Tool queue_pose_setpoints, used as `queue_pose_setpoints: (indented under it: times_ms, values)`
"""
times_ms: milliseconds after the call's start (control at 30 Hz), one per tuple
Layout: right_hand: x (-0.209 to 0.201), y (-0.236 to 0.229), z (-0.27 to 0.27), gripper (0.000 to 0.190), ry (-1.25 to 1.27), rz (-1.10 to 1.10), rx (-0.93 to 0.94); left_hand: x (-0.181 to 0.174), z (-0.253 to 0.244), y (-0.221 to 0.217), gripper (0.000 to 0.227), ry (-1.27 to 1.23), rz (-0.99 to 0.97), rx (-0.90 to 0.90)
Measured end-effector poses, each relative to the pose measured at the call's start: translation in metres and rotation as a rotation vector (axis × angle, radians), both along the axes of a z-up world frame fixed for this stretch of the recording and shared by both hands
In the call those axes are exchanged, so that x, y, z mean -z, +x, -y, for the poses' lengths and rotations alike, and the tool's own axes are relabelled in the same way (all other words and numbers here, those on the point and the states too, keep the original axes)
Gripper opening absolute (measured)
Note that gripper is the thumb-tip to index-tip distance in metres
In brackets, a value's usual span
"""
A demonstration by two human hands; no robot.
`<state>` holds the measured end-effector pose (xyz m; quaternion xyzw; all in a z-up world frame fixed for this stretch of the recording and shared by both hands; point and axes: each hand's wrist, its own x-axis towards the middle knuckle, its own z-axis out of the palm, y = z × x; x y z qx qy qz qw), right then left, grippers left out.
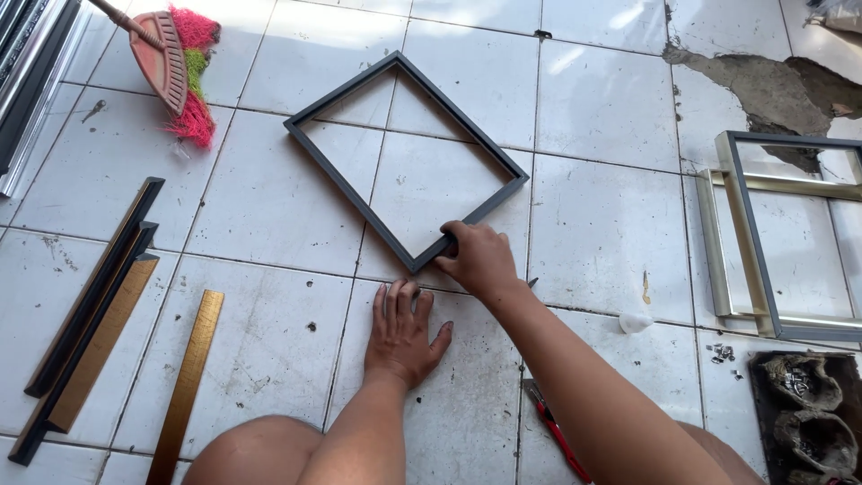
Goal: Applying glue to the mitered corners of wooden frame pieces and joining them together to assemble frames.
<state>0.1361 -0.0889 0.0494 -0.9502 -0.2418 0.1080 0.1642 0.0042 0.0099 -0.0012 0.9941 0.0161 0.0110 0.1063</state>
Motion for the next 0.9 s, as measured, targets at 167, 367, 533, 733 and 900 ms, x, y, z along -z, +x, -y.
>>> queue_pose_setpoints:
  times_ms: [167,367,533,733,900]
  values:
    - [-0.038,-0.03,-0.018,0.049,0.209,-0.148,-0.059,-0.008,0.002,0.001,0.042,-0.013,-0.044,-0.014]
    - [-0.035,-0.009,0.009,0.047,-0.043,-0.032,0.21,-0.005,0.001,-0.001,0.039,0.018,-0.042,0.015]
    - [-0.006,-0.02,0.02,0.031,-0.132,0.065,0.226,0.004,0.0,-0.002,0.047,0.042,0.136,0.033]
    - [-0.002,-0.059,0.017,0.026,-0.004,0.052,0.263,0.006,0.002,-0.004,0.048,0.065,0.272,0.025]
    - [-0.049,-0.087,0.037,0.05,-0.044,-0.218,0.124,-0.002,0.002,-0.007,0.063,0.108,0.427,0.001]
